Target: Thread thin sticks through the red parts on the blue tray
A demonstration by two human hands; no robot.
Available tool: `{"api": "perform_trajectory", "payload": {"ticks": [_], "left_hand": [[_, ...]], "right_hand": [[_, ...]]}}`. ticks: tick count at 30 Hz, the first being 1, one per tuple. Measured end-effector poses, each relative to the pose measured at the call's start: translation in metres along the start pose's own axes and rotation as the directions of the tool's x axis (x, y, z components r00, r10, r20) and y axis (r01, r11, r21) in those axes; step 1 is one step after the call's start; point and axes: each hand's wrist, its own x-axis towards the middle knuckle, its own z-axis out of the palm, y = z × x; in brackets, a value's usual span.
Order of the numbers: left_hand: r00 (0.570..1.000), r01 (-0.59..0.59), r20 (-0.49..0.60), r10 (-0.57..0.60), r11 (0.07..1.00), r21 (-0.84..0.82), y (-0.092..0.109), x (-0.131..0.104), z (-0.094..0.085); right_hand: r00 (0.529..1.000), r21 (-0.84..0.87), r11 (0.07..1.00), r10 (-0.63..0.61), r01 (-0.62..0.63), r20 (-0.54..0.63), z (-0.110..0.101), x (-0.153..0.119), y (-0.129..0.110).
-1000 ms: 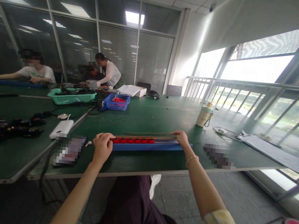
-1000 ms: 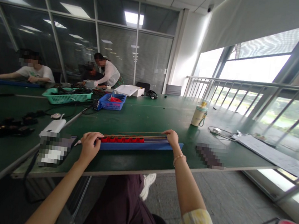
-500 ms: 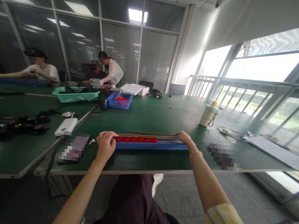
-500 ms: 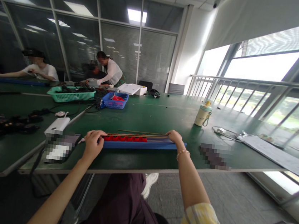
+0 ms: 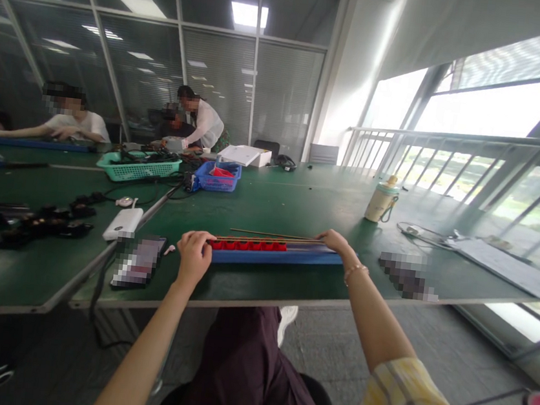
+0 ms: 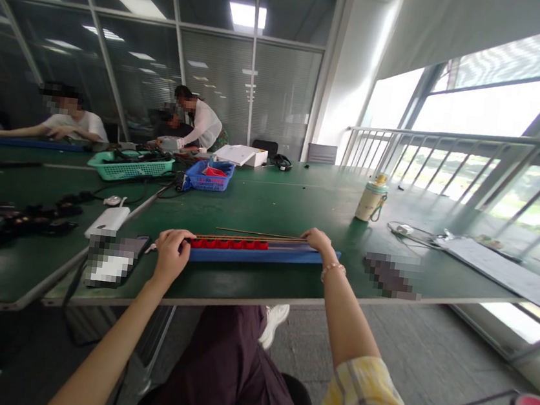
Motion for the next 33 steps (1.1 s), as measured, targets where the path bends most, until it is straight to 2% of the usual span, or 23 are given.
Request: {"api": "perform_trajectory", "payload": {"ticks": [3, 5, 8, 11, 14, 16, 20, 25, 30, 33], "left_hand": [[1.000, -0.008, -0.005, 0.008, 1.000, 0.002, -0.002, -0.001, 0.002], [1.000, -0.012, -0.011, 0.013, 1.000, 0.010, -0.004, 0.000, 0.003], [1.000, -0.019, -0.023, 0.020, 1.000, 0.006, -0.005, 0.000, 0.005], [1.000, -0.018, -0.021, 0.018, 1.000, 0.009, -0.005, 0.001, 0.005], [1.000, -0.012, -0.019, 0.012, 1.000, 0.019, -0.005, 0.001, 0.005], [1.000, -0.013, -0.018, 0.014, 1.000, 0.019, -0.006, 0.001, 0.005], [1.000, -0.015, -0.020, 0.015, 1.000, 0.018, -0.005, 0.001, 0.005], [1.000, -0.004, -0.019, 0.004, 1.000, 0.015, -0.001, 0.002, 0.004], [1.000, -0.008, -0.019, 0.008, 1.000, 0.018, -0.001, 0.002, 0.003], [1.000, -0.011, -0.022, 0.012, 1.000, 0.022, -0.002, 0.002, 0.004]], "right_hand": [[0.993, 0.070, 0.997, -0.023, 0.016, 0.113, 0.000, 0.001, 0.008], [0.995, 0.158, 0.987, -0.052, 0.038, 0.087, 0.000, 0.001, 0.014], [0.999, 0.218, 0.976, -0.017, 0.026, -0.043, 0.002, -0.001, 0.021], [0.976, 0.231, 0.971, -0.009, 0.061, -0.218, 0.004, -0.010, 0.021], [0.891, 0.197, 0.966, -0.063, 0.168, -0.449, 0.009, -0.026, 0.017], [0.843, 0.137, 0.972, -0.089, 0.189, -0.530, 0.012, -0.038, 0.014], [0.851, 0.063, 0.971, -0.170, 0.231, -0.497, 0.016, -0.053, 0.011], [0.873, -0.062, 0.972, -0.231, 0.227, -0.430, 0.015, -0.058, 0.001], [0.861, -0.170, 0.943, -0.331, 0.286, -0.387, 0.014, -0.064, -0.014], [0.844, -0.287, 0.893, -0.431, 0.348, -0.320, 0.014, -0.066, -0.021]]}}
